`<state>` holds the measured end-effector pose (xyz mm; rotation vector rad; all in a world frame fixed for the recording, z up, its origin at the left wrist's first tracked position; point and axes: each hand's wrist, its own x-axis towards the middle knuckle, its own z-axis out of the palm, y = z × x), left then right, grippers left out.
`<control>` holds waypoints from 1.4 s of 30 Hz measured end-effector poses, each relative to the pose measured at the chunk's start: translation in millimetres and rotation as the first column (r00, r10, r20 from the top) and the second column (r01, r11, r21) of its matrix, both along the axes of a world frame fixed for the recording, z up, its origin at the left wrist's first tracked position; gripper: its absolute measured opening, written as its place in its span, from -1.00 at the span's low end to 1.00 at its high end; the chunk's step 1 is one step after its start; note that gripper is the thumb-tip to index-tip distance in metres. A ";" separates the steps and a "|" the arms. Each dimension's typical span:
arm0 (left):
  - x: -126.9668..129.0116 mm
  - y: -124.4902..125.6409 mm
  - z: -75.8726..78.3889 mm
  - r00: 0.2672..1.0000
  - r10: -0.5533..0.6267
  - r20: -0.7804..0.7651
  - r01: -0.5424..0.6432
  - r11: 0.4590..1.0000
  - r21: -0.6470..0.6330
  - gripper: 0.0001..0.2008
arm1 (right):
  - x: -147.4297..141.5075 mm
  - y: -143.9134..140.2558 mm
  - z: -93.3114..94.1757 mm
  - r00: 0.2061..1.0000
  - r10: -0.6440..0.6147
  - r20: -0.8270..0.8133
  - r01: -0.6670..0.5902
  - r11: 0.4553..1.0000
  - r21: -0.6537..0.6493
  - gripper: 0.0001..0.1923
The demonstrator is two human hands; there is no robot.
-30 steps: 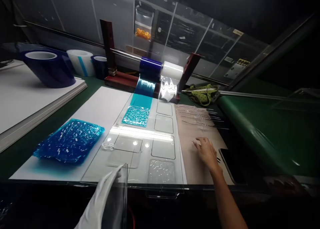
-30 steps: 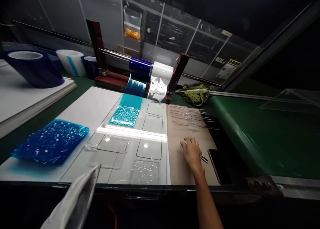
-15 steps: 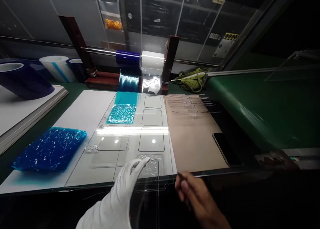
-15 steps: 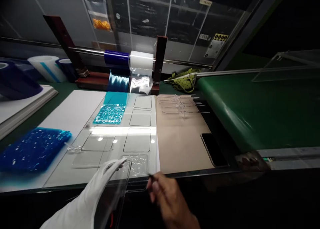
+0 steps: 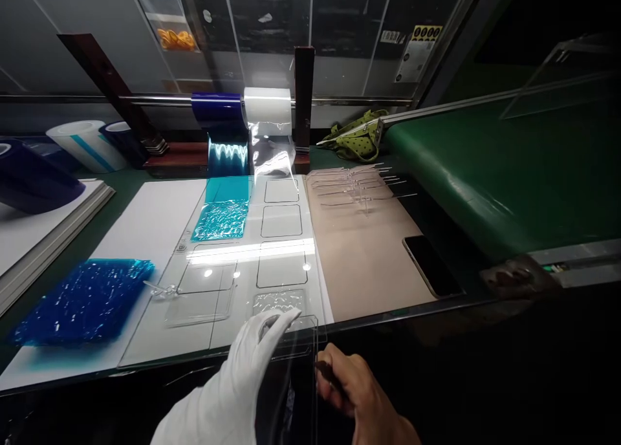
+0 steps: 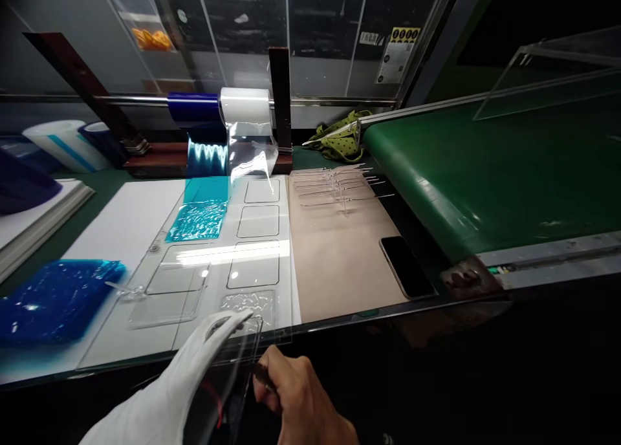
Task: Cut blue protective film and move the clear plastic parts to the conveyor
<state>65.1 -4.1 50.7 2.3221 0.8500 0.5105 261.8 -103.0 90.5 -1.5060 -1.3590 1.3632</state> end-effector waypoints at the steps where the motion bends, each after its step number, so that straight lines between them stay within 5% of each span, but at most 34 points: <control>1: 0.6 -0.9 2.2 1.000 0.000 -0.003 0.000 1.000 0.002 -0.41 | 0.8 0.1 -0.1 1.000 0.010 -0.012 -0.010 1.000 0.007 -0.35; 12: 14.6 -4.7 -0.4 0.994 0.040 -0.099 -0.032 0.996 0.085 -0.48 | 0.2 0.4 -14.5 0.993 -0.002 -0.122 0.012 0.997 0.079 -0.36; 20: 29.2 6.9 -25.6 0.997 0.054 -0.060 -0.038 0.967 0.251 -0.44 | -2.2 -4.0 -28.2 0.996 -0.050 -0.078 0.061 0.985 0.159 -0.32; 24: 29.9 1.7 -3.1 0.998 -0.005 -0.059 0.015 0.987 0.162 -0.16 | -8.9 -6.6 -41.0 0.988 -0.088 -0.126 0.115 0.967 0.226 -0.32; 27: 30.0 -4.0 26.8 0.996 0.010 -0.089 0.003 0.990 0.143 0.09 | -5.2 -13.1 -49.2 0.959 -0.257 -0.120 0.283 0.884 0.371 -0.33; 30: 28.6 -6.7 45.0 0.973 0.157 -0.166 -0.127 0.976 0.175 0.13 | 22.1 -7.9 -48.1 0.877 -0.479 0.038 0.398 0.769 0.500 -0.41; 32: 23.6 -6.2 47.8 0.961 0.210 -0.179 -0.188 0.973 0.132 0.12 | 50.9 10.3 -45.8 0.800 -0.522 0.295 0.309 0.781 0.543 -0.55; 34: 14.7 -4.7 45.6 0.971 0.203 -0.127 -0.215 0.972 -0.089 0.12 | 80.4 38.0 -47.5 0.642 -0.484 0.594 0.160 0.843 0.514 -0.71; 35: 9.4 -4.1 43.4 0.981 0.190 -0.048 -0.195 0.931 -0.308 0.11 | 93.2 52.9 -50.7 0.538 -0.453 0.711 0.096 0.871 0.482 -0.75; 36: 4.1 -3.8 40.8 0.979 0.194 0.063 -0.127 0.823 -0.554 0.08 | 103.9 66.9 -55.0 0.465 -0.418 0.780 0.044 0.891 0.451 -0.77; 38: -4.6 -4.8 34.4 0.920 0.269 0.285 0.122 0.494 -0.861 -0.03 | 116.9 88.1 -64.3 0.393 -0.374 0.840 -0.030 0.908 0.418 -0.74; 40: -8.8 -7.6 27.2 0.826 0.386 0.412 0.345 0.231 -0.909 0.01 | 116.6 97.5 -69.0 0.396 -0.362 0.844 -0.075 0.903 0.423 -0.71; 42: -8.6 -10.6 20.2 0.732 0.521 0.438 0.495 0.035 -0.868 0.13 | 102.4 95.8 -64.0 0.415 -0.375 0.829 -0.123 0.879 0.460 -0.63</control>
